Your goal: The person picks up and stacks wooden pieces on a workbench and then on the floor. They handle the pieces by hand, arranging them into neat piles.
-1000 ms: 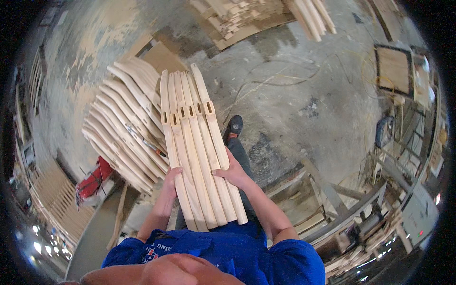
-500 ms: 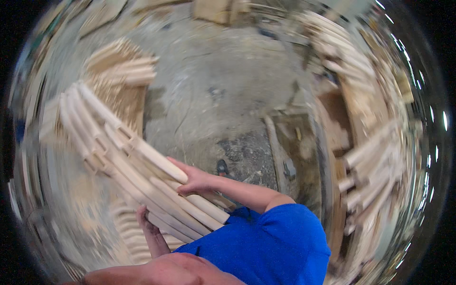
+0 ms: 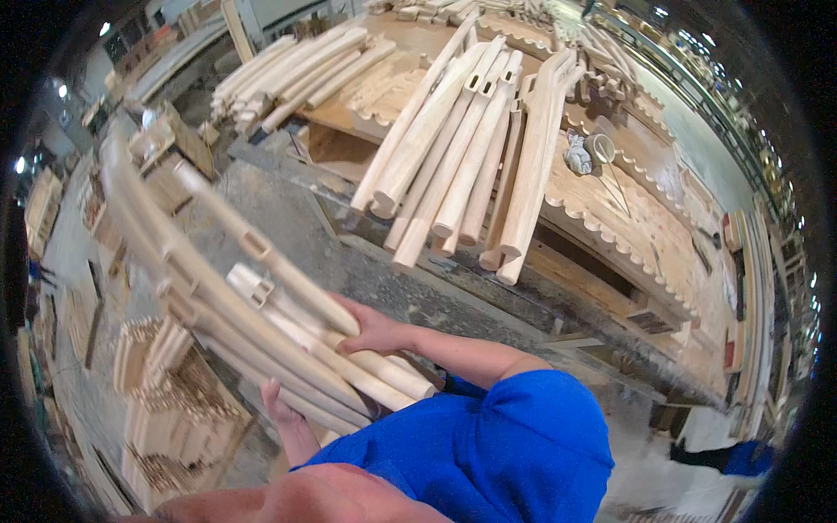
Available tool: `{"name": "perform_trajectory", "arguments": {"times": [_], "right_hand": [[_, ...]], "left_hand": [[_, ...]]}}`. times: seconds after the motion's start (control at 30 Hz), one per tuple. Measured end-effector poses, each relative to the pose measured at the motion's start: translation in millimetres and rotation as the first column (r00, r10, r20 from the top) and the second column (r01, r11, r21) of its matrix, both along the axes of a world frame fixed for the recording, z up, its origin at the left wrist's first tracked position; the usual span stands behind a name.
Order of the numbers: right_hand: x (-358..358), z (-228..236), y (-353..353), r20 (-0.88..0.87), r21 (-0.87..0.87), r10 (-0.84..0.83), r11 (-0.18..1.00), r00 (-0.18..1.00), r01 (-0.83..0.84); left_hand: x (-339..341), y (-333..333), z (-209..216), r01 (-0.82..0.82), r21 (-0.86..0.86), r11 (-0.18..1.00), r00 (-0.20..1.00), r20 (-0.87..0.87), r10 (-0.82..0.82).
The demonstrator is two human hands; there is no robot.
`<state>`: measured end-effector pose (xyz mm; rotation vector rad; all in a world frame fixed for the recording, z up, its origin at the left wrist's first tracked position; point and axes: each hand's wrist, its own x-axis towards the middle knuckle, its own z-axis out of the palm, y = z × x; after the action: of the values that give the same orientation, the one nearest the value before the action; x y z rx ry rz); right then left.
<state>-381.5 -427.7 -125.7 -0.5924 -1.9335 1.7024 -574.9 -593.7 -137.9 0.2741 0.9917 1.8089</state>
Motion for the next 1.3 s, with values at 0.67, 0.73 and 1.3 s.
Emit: {"name": "perform_trajectory", "arguments": {"times": [0.67, 0.73, 1.3], "right_hand": [[152.8, -292.3, -100.7, 0.629, -0.655, 0.257, 0.684, 0.734, 0.322], [159.2, -304.9, -121.7, 0.597, -0.700, 0.202, 0.604, 0.776, 0.381], [122.6, -355.5, -97.7, 0.477, -0.878, 0.384, 0.178, 0.790, 0.444]], "left_hand": [[188.1, -86.0, -355.7, 0.383, -0.392, 0.837, 0.646, 0.761, 0.061], [220.0, -95.1, -355.2, 0.323, -0.510, 0.797, 0.682, 0.709, 0.177], [212.3, -87.9, -344.5, 0.252, -0.425, 0.869, 0.467, 0.840, 0.276]]}}
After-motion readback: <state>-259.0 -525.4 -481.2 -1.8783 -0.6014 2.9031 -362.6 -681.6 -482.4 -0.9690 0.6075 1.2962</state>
